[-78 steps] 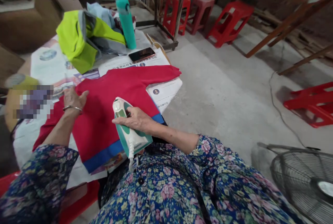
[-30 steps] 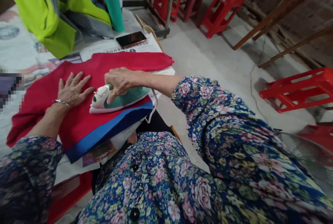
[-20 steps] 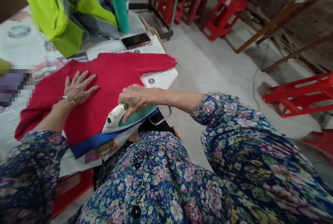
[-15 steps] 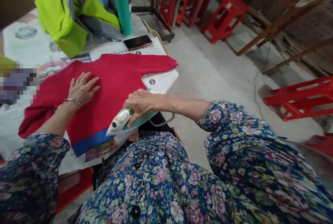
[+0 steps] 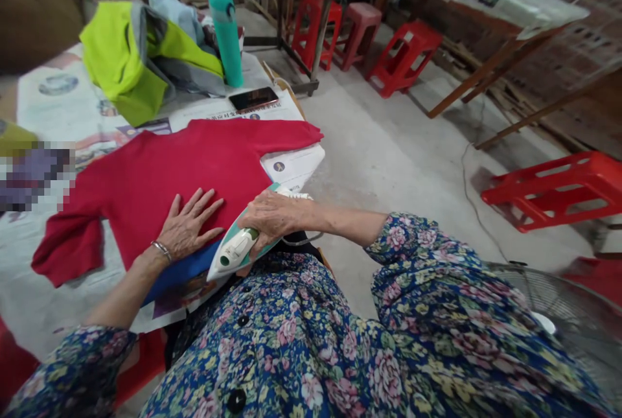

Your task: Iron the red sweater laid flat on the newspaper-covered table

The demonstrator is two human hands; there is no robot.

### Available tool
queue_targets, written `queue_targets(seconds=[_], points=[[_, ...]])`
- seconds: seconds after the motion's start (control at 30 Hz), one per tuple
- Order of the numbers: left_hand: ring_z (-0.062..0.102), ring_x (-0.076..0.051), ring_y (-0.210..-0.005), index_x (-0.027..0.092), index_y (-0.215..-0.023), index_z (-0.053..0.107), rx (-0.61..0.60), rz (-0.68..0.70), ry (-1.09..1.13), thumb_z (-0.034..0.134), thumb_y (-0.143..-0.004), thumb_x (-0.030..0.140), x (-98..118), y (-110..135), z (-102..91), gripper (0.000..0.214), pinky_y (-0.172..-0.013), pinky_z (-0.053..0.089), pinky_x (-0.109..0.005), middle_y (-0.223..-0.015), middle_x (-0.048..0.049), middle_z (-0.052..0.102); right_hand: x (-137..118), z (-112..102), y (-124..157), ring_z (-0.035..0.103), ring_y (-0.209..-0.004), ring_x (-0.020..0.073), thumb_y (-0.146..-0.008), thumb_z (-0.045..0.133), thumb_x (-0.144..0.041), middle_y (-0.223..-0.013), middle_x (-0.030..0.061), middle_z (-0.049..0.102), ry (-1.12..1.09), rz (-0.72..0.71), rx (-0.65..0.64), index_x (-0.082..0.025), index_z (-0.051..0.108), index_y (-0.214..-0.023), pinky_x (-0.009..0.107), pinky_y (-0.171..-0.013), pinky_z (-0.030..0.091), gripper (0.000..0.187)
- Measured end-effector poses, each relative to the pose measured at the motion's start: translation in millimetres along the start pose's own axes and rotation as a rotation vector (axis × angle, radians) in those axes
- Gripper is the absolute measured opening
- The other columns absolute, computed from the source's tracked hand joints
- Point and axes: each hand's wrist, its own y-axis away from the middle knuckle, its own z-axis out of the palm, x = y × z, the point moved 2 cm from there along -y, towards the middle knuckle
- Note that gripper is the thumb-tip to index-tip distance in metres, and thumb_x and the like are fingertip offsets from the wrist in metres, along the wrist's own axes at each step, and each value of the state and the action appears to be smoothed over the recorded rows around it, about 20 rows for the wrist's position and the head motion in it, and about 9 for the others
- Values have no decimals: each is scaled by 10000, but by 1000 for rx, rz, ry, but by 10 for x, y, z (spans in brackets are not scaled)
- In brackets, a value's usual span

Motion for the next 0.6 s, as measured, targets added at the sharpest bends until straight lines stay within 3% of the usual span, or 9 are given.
queue_targets(seconds=[0.1, 0.2, 0.33, 0.47, 0.6], points=[[397, -440, -1768, 345, -1790, 534, 18, 15, 2, 577, -1100, 666, -48, 21, 39, 762, -1435, 240, -766, -1883, -137, 480, 93, -18, 192, 615, -703, 165, -948, 900, -526, -688, -17, 696, -129, 137, 57, -223, 775, -833, 316, -663, 274, 348], [421, -473, -1749, 310, -1771, 564, 51, 65, 14, 620, -1071, 686, -40, 37, 133, 796, -1420, 234, -813, -1864, -175, 499, 204, -104, 411, 548, -661, 144, -852, 959, -509, -630, -55, 593, -334, 408, 211, -222, 685, -755, 300, -662, 298, 409], [446, -420, -1745, 364, -1743, 597, 115, 217, 45, 605, -1116, 592, 157, -37, 275, 667, -1448, 217, -772, -1840, -131, 548, 333, -243, 542, 531, -645, 133, -880, 883, -521, -678, -59, 594, -668, 656, 432, -223, 649, -791, 283, -634, 363, 389], [450, -334, -1752, 369, -1782, 539, 141, 389, 103, 520, -1168, 426, 456, -195, 369, 617, -1452, 328, -639, -1843, -100, 551, 453, -346, 355, 537, -618, 130, -934, 830, -405, -682, -65, 577, -753, 714, 478, -233, 596, -842, 273, -592, 394, 305], [499, -319, -1723, 345, -1760, 576, 134, 428, 74, 482, -1180, 355, 602, -282, 436, 588, -1396, 448, -590, -1797, -112, 607, 554, -395, 46, 567, -574, 126, -1005, 776, -313, -691, -76, 584, -811, 664, 411, -244, 547, -955, 261, -566, 435, 245]])
